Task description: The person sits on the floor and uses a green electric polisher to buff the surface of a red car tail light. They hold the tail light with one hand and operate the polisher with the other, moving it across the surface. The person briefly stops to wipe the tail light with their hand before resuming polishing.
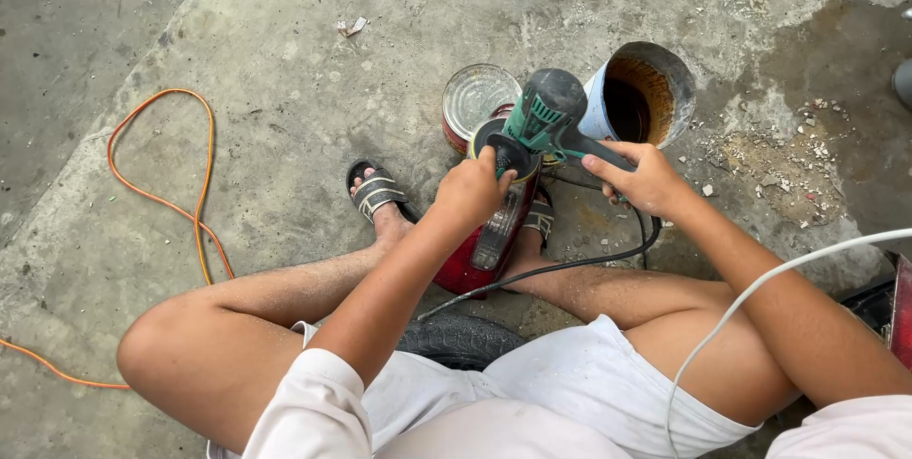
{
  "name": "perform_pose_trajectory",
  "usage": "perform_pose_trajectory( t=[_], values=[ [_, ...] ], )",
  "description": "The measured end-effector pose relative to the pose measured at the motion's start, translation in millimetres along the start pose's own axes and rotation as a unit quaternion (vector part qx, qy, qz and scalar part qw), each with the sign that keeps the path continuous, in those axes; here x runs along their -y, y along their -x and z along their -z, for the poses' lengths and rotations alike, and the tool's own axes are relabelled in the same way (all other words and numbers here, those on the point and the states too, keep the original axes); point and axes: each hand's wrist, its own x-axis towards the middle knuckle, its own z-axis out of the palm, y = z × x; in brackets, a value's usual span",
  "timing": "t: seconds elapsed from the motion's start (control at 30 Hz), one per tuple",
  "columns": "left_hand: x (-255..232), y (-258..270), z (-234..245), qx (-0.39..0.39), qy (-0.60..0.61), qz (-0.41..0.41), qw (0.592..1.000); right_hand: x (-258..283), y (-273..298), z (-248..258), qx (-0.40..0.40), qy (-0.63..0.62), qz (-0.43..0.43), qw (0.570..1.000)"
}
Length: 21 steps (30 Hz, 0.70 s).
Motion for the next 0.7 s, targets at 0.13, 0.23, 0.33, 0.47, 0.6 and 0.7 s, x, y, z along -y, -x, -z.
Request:
perform_pose_trajectory(
  t=[0.13,0.23,0.33,0.47,0.6,0.7],
  values=[
    [-7,2,-10,-0.013,-0.001,-0.018,1.000,-13,4,11,0.014,0.017,-0.017,1.000],
    [-13,14,-9,-0.031,-0.029,-0.027,0.999,-21,6,14,0.038,0.030,-0.039,0.998],
    [-17,26,-12,-0.042,-0.028,-0.041,0.998,-18,15,14,0.056,0.048,-0.059,0.996],
    [-23,45,-14,-0.044,-0.011,-0.020,0.999,-1,30,12,0.102,0.083,-0.082,0.988],
    [-24,64,-24,-0.048,-0.023,-0.004,0.999,33,52,10,0.143,0.123,-0.108,0.976],
    [-22,67,-26,-0.040,-0.009,-0.010,0.999,36,54,9,0.162,0.134,-0.120,0.970]
  ],
)
